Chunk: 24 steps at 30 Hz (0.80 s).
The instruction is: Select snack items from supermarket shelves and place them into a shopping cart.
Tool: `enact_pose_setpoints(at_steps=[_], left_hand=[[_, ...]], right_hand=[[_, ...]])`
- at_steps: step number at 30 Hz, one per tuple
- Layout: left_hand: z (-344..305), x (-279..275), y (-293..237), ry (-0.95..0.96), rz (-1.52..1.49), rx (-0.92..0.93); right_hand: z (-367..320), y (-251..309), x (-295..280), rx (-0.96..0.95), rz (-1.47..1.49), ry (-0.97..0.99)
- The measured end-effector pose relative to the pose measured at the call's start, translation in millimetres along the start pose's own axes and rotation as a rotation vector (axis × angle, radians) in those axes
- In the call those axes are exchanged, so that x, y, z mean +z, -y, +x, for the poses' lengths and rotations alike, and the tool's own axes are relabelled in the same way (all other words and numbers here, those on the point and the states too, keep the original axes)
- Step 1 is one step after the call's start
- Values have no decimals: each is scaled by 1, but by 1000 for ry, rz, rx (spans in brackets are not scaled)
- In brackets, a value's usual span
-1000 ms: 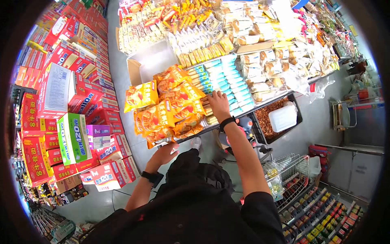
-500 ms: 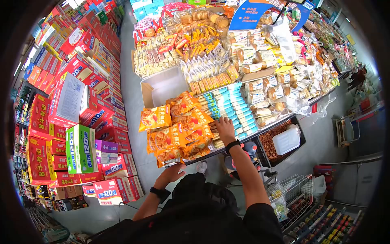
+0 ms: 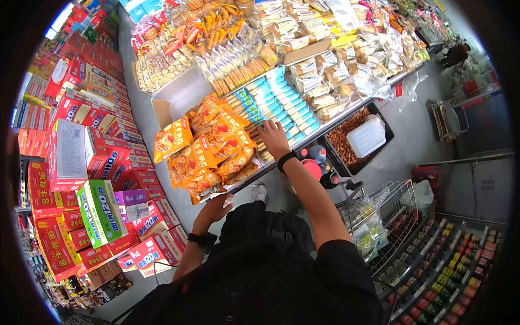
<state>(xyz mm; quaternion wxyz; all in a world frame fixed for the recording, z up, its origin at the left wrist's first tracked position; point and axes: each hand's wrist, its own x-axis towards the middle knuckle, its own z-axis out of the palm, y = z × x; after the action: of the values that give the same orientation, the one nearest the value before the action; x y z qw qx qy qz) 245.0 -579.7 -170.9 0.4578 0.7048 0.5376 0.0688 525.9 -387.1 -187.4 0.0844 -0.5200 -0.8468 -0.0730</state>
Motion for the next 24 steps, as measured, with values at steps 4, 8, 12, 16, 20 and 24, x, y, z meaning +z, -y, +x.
enact_pose_setpoints(at_steps=[4,8,12,16,20,24], left_hand=[[5,4,3,21,4,13],[8,4,-2,19,-9,24],[12,7,-2,25,21,72],[22,4,-13,39,48,156],[36,-12,-54,88,-89,164],[58,-26,-101,107,-198,219]], right_hand=[[-4,1,-5,16,38,-4],[-3,1,-8,34,32,31],[6,3,-13,73,-4,159],[8,5,-13,54,-15,145],[-7,-3,-10,25,30,101],[-36,-8,-43,166,285,50]])
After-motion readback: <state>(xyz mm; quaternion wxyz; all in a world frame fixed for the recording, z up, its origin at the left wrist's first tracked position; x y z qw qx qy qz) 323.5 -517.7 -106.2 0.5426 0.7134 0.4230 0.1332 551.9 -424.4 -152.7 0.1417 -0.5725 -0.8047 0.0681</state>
